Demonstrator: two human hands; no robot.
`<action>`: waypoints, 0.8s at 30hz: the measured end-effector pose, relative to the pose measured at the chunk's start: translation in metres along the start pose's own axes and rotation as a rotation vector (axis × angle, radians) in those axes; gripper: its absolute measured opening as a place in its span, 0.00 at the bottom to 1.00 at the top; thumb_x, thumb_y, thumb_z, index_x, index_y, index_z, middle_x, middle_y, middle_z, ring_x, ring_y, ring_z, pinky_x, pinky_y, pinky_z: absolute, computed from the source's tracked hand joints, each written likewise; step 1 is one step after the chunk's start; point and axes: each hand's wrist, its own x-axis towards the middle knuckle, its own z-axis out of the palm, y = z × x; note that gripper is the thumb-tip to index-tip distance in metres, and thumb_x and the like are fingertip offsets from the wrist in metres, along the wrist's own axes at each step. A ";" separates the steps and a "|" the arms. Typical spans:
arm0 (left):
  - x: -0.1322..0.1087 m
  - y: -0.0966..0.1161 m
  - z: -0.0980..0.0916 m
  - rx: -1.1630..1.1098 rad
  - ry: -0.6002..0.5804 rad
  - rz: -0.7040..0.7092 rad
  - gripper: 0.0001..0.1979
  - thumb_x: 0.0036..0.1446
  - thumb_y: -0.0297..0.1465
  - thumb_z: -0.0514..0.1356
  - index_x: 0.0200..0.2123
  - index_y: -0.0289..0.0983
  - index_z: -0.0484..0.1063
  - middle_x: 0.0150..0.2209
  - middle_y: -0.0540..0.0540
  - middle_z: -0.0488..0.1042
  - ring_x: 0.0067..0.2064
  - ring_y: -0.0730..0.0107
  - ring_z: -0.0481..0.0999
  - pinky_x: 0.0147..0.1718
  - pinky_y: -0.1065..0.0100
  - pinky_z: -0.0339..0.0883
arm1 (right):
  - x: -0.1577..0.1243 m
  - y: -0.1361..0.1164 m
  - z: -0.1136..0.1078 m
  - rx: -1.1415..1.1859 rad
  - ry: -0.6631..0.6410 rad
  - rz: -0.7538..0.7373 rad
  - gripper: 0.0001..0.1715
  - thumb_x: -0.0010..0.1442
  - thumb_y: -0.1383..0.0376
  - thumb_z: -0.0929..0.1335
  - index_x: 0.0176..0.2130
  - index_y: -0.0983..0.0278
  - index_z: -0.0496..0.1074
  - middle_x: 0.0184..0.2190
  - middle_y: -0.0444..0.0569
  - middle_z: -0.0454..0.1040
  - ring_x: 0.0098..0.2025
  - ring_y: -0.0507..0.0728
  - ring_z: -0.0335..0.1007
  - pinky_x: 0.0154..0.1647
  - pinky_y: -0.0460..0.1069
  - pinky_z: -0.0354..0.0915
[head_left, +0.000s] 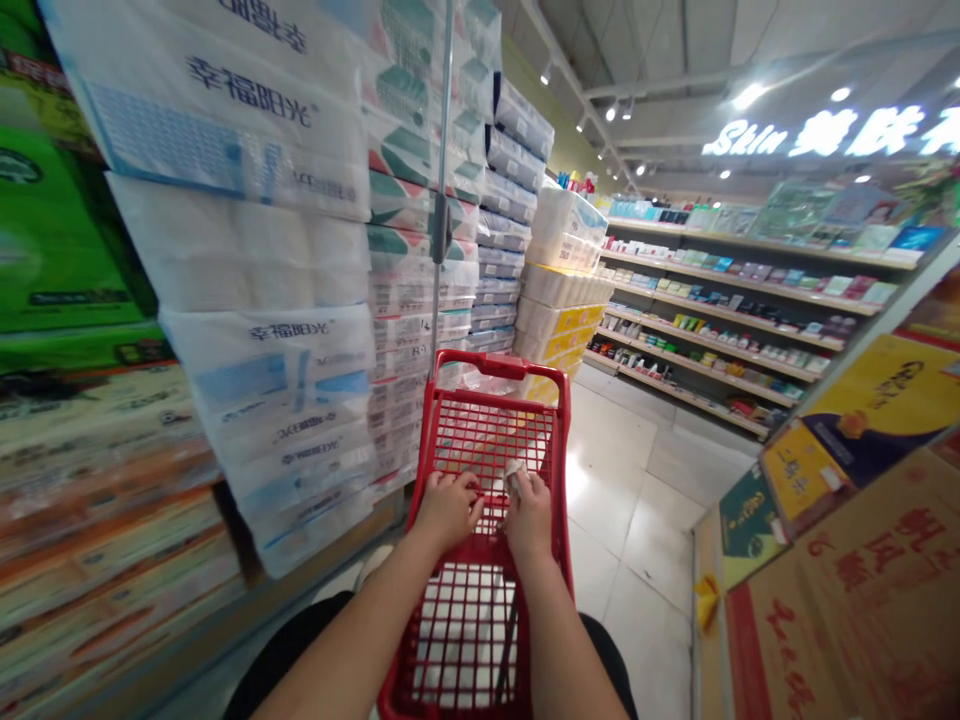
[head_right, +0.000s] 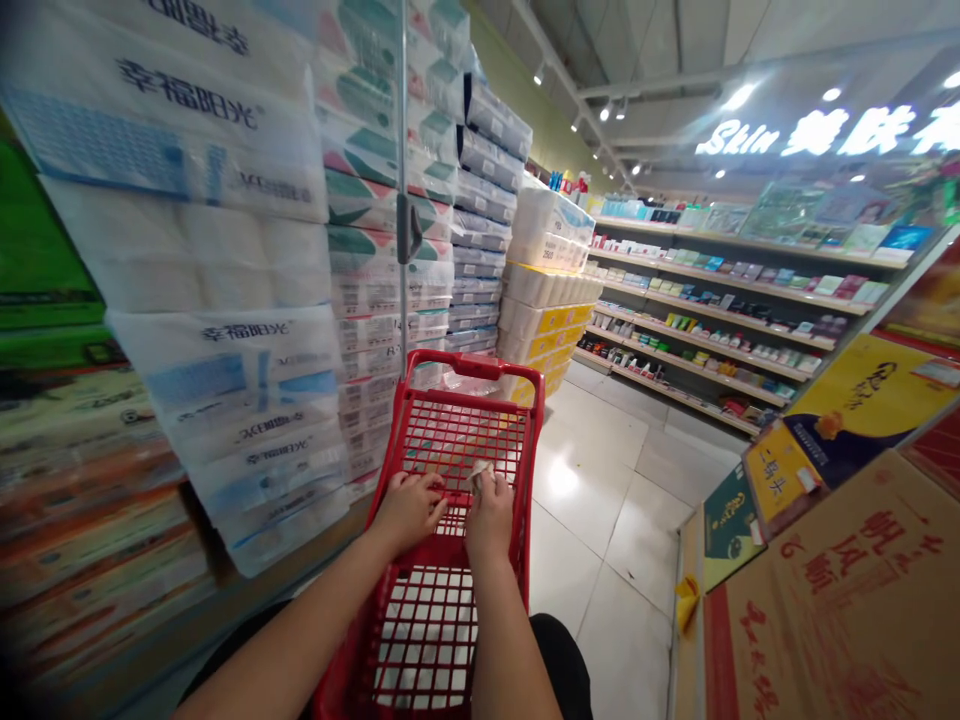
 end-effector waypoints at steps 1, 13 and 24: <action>0.003 0.000 0.001 -0.004 -0.006 -0.004 0.17 0.62 0.37 0.50 0.34 0.43 0.80 0.47 0.46 0.75 0.45 0.64 0.71 0.52 0.54 0.52 | 0.000 0.003 0.000 0.005 -0.027 -0.013 0.26 0.58 0.75 0.60 0.52 0.60 0.72 0.45 0.54 0.70 0.44 0.57 0.66 0.46 0.53 0.65; 0.037 0.037 0.032 0.080 0.029 -0.277 0.16 0.62 0.33 0.50 0.40 0.40 0.78 0.48 0.43 0.77 0.51 0.55 0.70 0.56 0.45 0.46 | 0.017 0.028 0.000 0.128 -0.087 -0.008 0.32 0.50 0.79 0.62 0.49 0.58 0.74 0.44 0.51 0.71 0.45 0.56 0.68 0.47 0.51 0.66; 0.039 0.037 0.037 0.066 0.114 -0.148 0.19 0.64 0.33 0.47 0.34 0.41 0.79 0.48 0.48 0.76 0.50 0.57 0.68 0.59 0.48 0.46 | 0.029 0.029 -0.016 -0.009 -0.078 0.035 0.30 0.52 0.79 0.61 0.49 0.57 0.75 0.46 0.52 0.71 0.45 0.58 0.66 0.47 0.53 0.64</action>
